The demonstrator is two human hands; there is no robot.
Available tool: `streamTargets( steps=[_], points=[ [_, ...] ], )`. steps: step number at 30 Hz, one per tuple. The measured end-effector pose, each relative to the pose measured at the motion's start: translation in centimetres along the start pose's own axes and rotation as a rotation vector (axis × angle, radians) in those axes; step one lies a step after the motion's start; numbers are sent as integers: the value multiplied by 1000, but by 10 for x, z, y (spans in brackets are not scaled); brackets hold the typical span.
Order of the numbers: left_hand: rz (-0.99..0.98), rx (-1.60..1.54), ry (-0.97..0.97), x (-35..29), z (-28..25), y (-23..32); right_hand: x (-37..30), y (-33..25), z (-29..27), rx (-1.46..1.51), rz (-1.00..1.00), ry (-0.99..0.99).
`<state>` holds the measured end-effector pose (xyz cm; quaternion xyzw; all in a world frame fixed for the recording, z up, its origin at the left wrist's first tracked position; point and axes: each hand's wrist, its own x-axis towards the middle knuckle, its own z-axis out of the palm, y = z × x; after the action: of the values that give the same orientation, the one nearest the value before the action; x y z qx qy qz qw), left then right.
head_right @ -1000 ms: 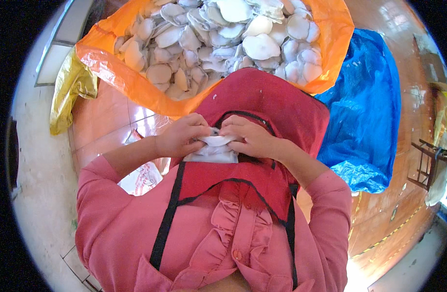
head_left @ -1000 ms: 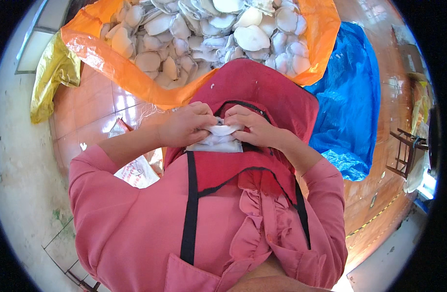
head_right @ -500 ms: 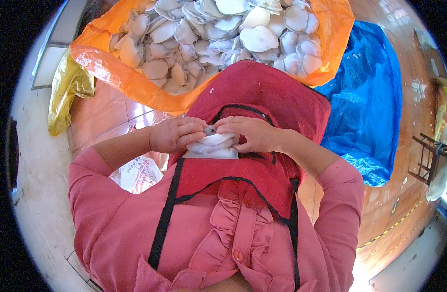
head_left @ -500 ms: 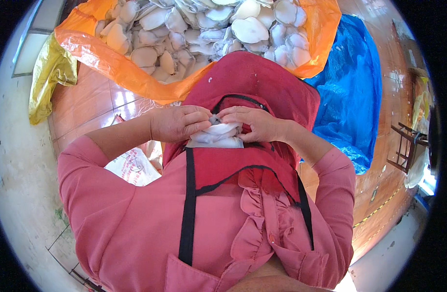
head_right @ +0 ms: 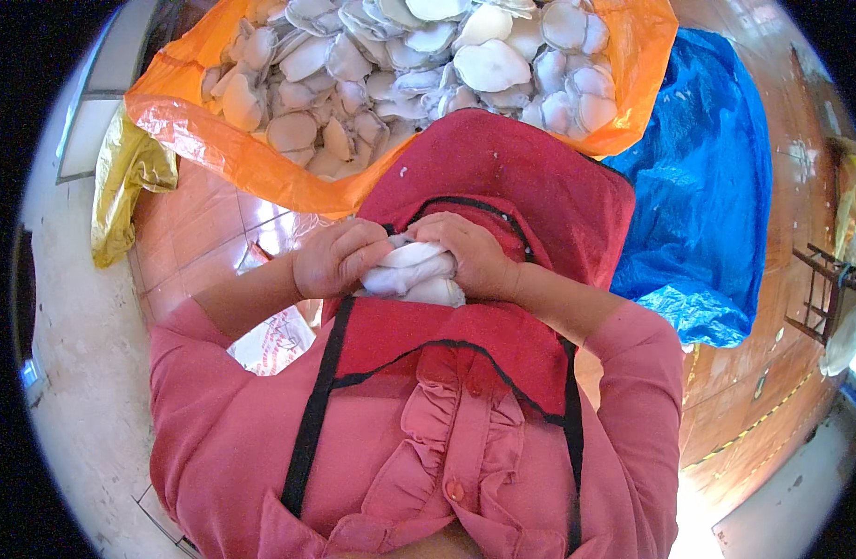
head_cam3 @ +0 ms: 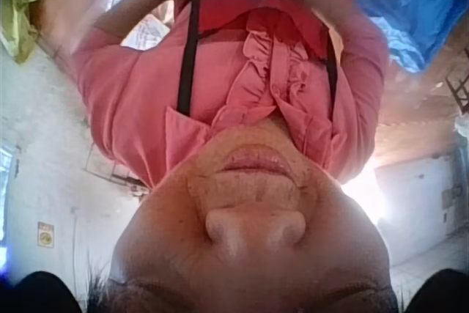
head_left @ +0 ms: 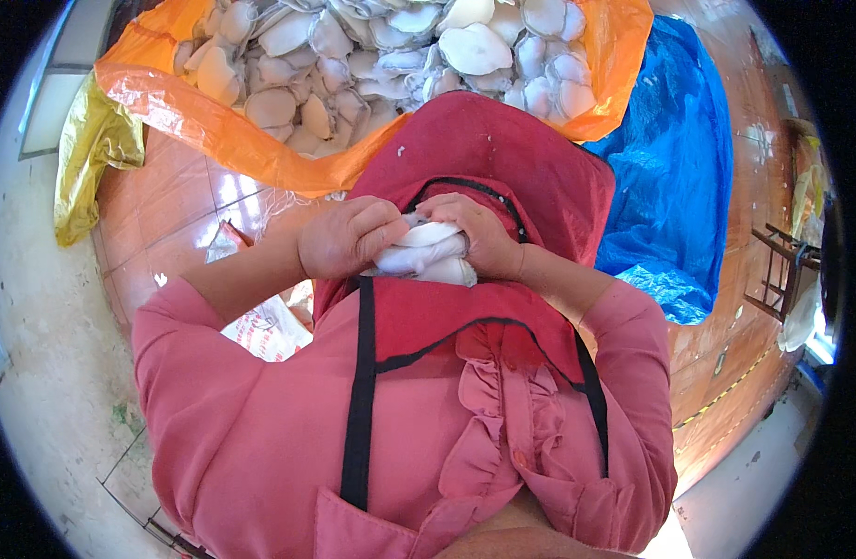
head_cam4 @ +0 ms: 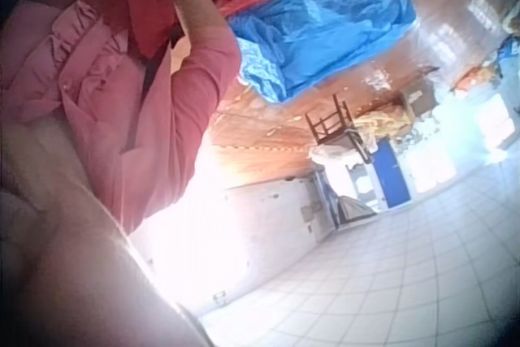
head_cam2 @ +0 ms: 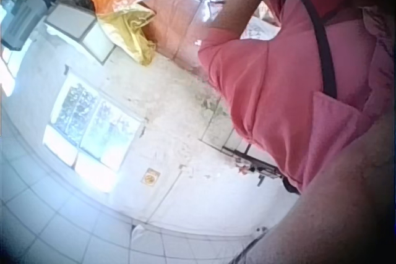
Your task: The person repeatedly picks white sock-like items from a large orange bag and stuffs them into a red fabric pouch on their lap. The person handles the items one at a time, folding and compressing them before placing them into the pouch.
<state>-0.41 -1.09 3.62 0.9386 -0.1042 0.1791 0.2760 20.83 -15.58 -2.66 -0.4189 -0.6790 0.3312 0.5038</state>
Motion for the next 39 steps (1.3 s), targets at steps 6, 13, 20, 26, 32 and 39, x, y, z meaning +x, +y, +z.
streamTargets(
  steps=[6,13,20,26,32,39],
  points=[
    [-264,-111,2,14,-3,8,1,-3,-3,20,34,67],
    [-303,-268,-7,22,-5,9,-5,-13,-2,-12,116,21],
    [-448,-287,-25,20,3,9,-7,-15,-6,-34,184,-29],
    [-599,-414,-145,31,-8,3,-19,-5,2,135,298,45],
    [-970,-849,110,31,-15,-21,-3,5,6,539,323,486],
    [-968,-1009,772,46,26,-17,7,5,-27,647,345,699]
  ],
)
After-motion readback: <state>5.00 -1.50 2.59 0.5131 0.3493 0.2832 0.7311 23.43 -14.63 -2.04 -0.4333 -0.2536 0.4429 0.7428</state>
